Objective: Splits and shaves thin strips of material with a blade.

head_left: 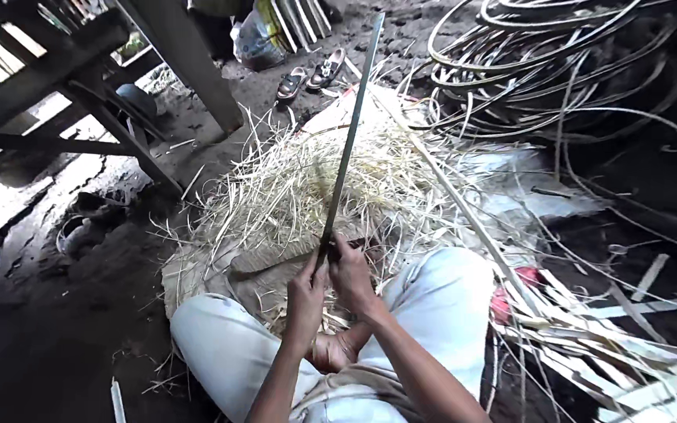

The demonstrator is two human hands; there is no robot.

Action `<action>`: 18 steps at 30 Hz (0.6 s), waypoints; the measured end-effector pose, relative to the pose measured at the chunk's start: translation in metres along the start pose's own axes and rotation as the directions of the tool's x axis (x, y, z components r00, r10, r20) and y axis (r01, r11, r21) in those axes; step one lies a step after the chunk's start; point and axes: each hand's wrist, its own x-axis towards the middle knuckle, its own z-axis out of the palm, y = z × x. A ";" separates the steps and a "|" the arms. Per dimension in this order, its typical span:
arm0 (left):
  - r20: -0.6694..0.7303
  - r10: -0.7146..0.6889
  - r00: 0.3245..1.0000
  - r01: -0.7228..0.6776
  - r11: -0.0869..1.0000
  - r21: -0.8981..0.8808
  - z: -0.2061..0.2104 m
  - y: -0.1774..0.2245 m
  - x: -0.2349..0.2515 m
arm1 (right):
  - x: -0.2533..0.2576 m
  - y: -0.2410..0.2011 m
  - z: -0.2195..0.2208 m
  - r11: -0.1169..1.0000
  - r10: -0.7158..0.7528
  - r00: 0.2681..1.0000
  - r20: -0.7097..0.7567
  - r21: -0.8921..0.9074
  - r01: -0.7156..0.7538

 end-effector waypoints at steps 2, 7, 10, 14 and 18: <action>-0.065 0.064 0.996 -0.062 0.997 0.039 0.004 0.003 0.001 | -0.008 0.011 0.010 0.949 -0.245 0.957 -0.154 -0.239 0.205; -0.126 0.079 0.989 -0.068 0.994 0.091 -0.003 0.003 -0.005 | 0.017 0.018 0.012 0.899 -0.352 0.924 -0.147 -0.326 0.291; -0.143 0.116 0.983 -0.098 0.987 0.128 -0.008 0.003 -0.002 | 0.019 0.013 0.027 0.901 -0.349 0.908 -0.233 -0.349 0.257; -0.200 0.156 0.967 -0.114 0.972 0.204 -0.006 0.004 -0.006 | 0.004 0.010 0.029 0.875 -0.404 0.887 -0.223 -0.377 0.304; -0.060 0.087 0.994 -0.076 0.985 0.157 -0.009 -0.008 -0.022 | 0.040 0.011 -0.003 0.937 -0.093 0.995 -0.038 -0.341 0.075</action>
